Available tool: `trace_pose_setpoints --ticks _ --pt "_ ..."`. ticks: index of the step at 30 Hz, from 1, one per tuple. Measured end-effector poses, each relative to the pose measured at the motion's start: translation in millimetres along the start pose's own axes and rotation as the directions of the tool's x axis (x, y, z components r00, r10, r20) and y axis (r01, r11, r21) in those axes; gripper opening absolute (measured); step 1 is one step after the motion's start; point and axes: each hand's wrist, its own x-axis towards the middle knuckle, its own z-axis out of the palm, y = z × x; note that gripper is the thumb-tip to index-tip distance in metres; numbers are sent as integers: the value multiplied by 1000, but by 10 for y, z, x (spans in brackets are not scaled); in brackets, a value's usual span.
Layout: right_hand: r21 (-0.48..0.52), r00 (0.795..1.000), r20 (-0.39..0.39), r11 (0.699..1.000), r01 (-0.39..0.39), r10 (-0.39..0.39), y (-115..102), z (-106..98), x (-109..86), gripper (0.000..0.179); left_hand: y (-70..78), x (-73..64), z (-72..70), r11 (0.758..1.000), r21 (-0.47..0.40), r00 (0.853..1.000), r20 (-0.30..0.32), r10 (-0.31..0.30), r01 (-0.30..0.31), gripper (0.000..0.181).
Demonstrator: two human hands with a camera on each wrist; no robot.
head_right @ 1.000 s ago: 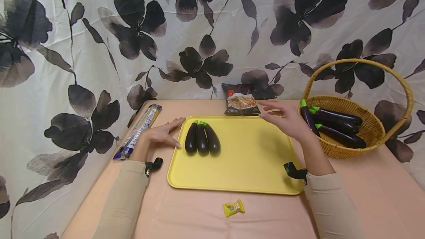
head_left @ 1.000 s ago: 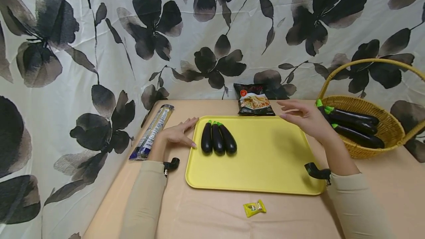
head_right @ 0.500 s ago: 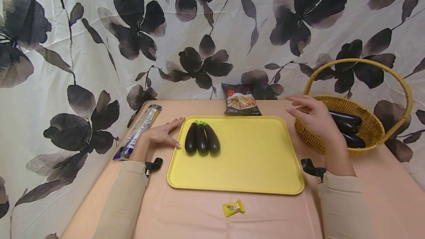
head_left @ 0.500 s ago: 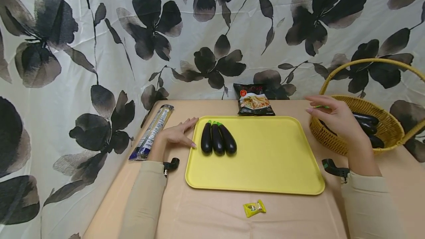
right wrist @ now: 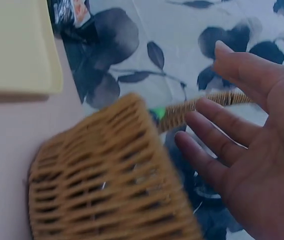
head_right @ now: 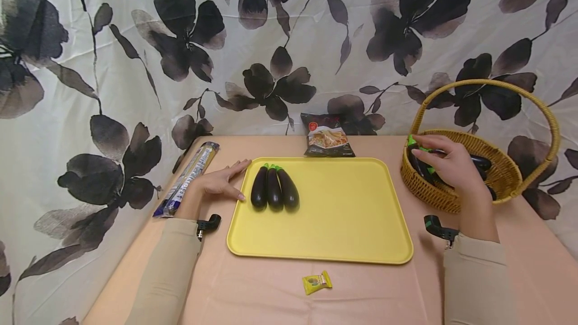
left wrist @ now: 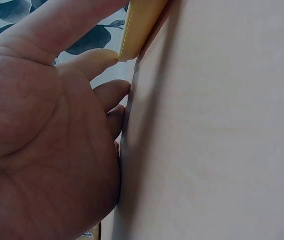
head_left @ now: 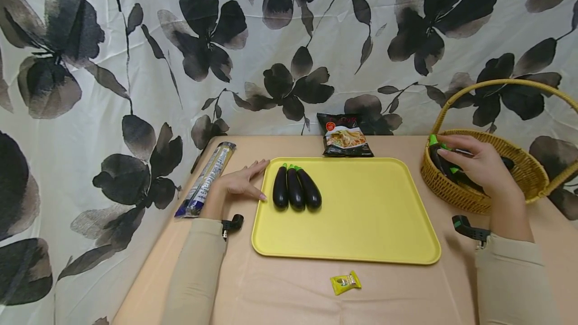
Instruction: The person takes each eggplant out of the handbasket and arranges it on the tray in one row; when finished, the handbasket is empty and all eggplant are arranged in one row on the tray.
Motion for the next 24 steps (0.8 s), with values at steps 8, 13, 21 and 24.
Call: trace_pose_setpoints --ticks 8,13,21,24 --pt "-13 992 100 997 -79 80 221 -24 -14 59 2 -9 -4 1000 -10 1000 -3 16 -16 130" --pt "-48 973 171 988 -148 154 313 -28 -7 64 9 -13 0 1000 -23 1000 0 17 -17 129" --pt "-52 942 255 976 -210 217 377 -19 20 66 15 -21 -2 1000 -23 1000 1 15 -15 127" --pt "-13 934 290 977 -213 208 381 -7 17 63 11 -19 -4 1000 -20 1000 1 18 -18 128"
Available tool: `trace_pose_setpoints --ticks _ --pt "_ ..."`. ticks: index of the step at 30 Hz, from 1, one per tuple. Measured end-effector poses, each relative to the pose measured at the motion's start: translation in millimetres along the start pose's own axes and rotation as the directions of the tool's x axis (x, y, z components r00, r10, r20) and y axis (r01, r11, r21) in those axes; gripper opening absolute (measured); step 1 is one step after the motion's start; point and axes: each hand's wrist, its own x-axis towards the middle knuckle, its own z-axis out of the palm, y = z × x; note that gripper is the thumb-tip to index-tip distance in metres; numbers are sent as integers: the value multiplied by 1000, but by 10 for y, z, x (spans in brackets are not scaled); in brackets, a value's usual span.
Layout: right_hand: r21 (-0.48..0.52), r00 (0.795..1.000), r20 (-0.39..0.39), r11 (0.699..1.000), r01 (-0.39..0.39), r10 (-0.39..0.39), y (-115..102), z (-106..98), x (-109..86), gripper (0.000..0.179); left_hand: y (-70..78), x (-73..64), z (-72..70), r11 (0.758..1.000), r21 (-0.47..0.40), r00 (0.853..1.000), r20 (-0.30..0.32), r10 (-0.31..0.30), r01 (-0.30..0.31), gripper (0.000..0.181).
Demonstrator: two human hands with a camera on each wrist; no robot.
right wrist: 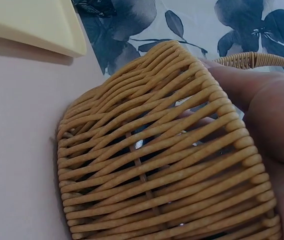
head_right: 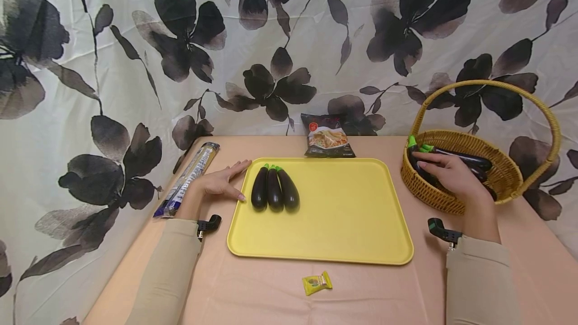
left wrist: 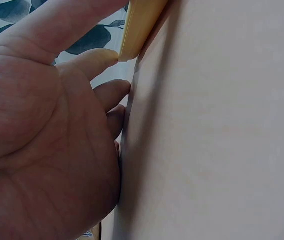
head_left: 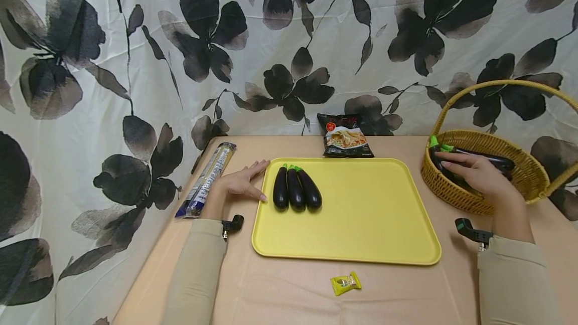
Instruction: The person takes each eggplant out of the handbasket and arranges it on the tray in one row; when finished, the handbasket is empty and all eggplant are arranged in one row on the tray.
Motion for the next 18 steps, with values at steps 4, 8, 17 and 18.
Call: trace_pose_setpoints --ticks 4,8,17,18 --pt "12 1000 19 1000 -8 7 0 10 -6 61 -4 -1 1 1000 -1 1000 -2 2 -2 129" --pt "1 999 32 1000 -1 1 10 5 -2 58 -9 -2 7 1000 -5 1000 -4 -13 13 129" --pt "-40 1000 21 999 1 0 33 21 -8 55 -7 -2 13 1000 2 1000 -4 -23 23 129" --pt "-39 1000 20 999 -2 3 33 19 -10 55 -6 -2 13 1000 3 1000 -4 -23 23 129"
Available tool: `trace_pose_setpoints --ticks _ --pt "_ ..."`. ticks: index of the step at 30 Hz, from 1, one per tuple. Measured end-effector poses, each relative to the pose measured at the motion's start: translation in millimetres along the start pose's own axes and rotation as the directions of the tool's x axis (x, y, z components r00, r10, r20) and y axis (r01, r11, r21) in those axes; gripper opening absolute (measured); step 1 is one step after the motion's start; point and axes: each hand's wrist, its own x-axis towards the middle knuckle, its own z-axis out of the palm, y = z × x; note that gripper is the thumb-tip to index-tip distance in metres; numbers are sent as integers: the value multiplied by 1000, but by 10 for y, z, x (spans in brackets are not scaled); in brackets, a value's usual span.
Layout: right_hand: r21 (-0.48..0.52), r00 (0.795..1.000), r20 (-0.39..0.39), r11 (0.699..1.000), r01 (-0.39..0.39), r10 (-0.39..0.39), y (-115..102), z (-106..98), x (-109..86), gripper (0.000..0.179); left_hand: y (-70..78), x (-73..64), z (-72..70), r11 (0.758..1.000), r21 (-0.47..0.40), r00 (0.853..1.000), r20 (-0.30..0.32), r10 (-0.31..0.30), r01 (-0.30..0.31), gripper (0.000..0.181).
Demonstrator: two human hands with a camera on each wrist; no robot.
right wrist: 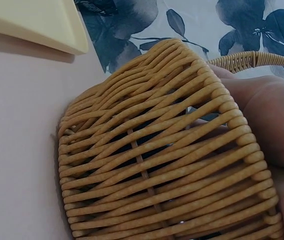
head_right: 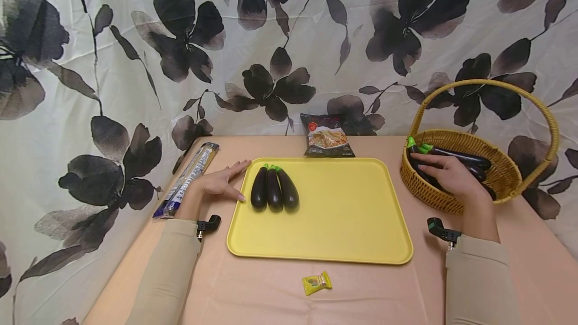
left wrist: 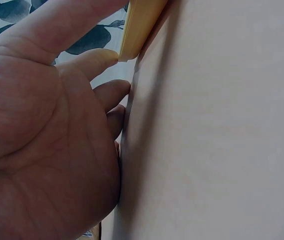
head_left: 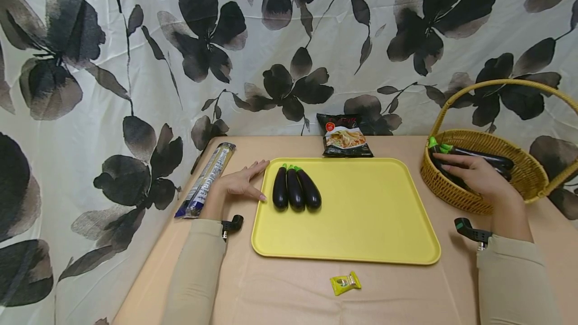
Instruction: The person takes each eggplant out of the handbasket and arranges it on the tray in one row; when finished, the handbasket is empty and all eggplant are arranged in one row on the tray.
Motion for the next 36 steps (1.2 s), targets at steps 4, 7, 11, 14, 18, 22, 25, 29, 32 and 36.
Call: trace_pose_setpoints --ticks 4,7,11,14,18,22,25,29,32,36 --pt "23 1000 -8 1000 -5 6 -11 -12 -4 56 5 1 0 1000 -4 1000 1 1 -1 129" --pt "29 1000 -21 1000 2 -2 -23 -28 -8 56 7 0 0 1000 -13 1000 3 -2 2 129" --pt "21 999 -51 1000 7 -6 -58 -50 -27 58 8 -3 0 1000 -18 1000 6 -2 2 129" --pt "22 996 -84 1000 5 -3 -103 -63 -52 60 9 -6 0 1000 -13 1000 7 2 -2 129" --pt "10 988 -153 1000 29 -27 -166 -72 -77 60 7 -6 3 1000 -12 1000 7 2 -2 129" --pt "-9 970 -229 997 77 -77 -233 -76 -92 56 1 -7 8 1000 -15 1000 3 -2 2 129" --pt "-19 961 -257 995 101 -102 -274 -87 -109 54 -5 -6 11 1000 -9 1000 -1 -4 4 129" --pt "-17 958 -262 993 116 -116 -318 -98 -129 53 -11 3 12 1000 -10 1000 -4 -2 2 129" --pt "-11 957 -262 992 125 -123 -362 -93 -143 52 -11 6 10 1000 -15 1000 -3 1 -1 129" --pt "-7 956 -260 990 138 -135 -447 -75 -160 52 -5 5 4 1000 -13 1000 -3 1 -1 130"
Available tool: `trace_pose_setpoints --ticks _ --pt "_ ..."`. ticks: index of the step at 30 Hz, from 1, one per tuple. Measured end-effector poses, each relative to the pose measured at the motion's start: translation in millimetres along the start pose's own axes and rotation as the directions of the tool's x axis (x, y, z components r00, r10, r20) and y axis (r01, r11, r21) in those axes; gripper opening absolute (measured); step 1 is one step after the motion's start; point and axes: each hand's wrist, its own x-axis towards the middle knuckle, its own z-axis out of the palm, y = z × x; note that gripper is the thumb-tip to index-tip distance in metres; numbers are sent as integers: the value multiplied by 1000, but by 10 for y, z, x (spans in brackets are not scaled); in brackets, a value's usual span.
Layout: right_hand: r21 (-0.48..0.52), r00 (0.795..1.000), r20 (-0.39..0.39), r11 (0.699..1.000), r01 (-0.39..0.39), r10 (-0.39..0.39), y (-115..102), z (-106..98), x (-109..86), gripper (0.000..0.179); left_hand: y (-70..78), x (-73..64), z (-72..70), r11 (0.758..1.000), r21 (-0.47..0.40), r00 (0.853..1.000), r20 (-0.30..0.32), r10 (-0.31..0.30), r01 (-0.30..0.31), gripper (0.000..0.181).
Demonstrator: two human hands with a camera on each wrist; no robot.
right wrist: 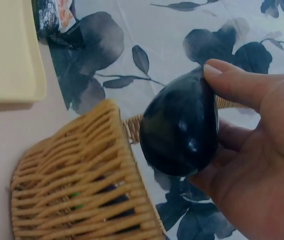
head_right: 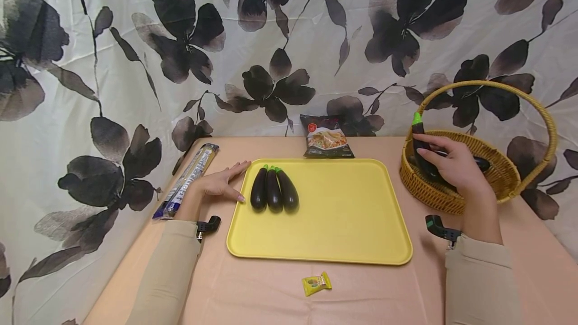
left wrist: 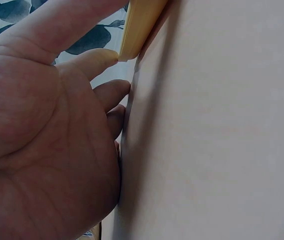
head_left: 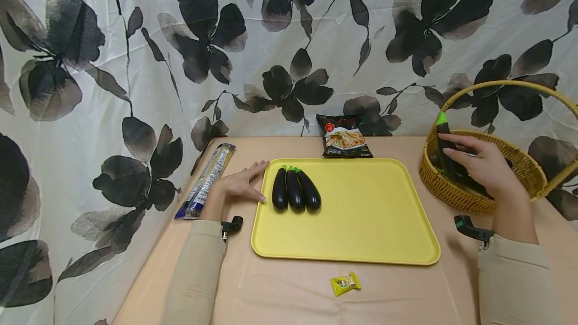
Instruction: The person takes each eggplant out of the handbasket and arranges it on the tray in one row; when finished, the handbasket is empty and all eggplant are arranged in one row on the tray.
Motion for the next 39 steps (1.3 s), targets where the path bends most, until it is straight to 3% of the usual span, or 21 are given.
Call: trace_pose_setpoints --ticks 11,17,22,26,34,39 --pt "85 995 23 991 99 -101 -180 155 47 50 0 0 -8 1000 2 1000 3 -1 1 129" --pt "161 989 92 982 97 -113 -292 287 103 53 -1 -2 -9 1000 -3 1000 3 -4 4 129" --pt "116 979 141 985 129 -145 -416 412 128 56 4 -5 2 1000 -7 1000 2 -7 7 129" --pt "111 969 190 984 140 -159 -490 556 162 59 7 -3 8 1000 -8 1000 0 -9 9 129" --pt "191 940 293 974 119 -173 -562 847 214 67 18 -8 1 1000 3 1000 3 -10 10 131" --pt "199 916 334 967 161 -221 -599 1007 251 66 21 -10 -6 1000 13 1000 3 -3 3 130"
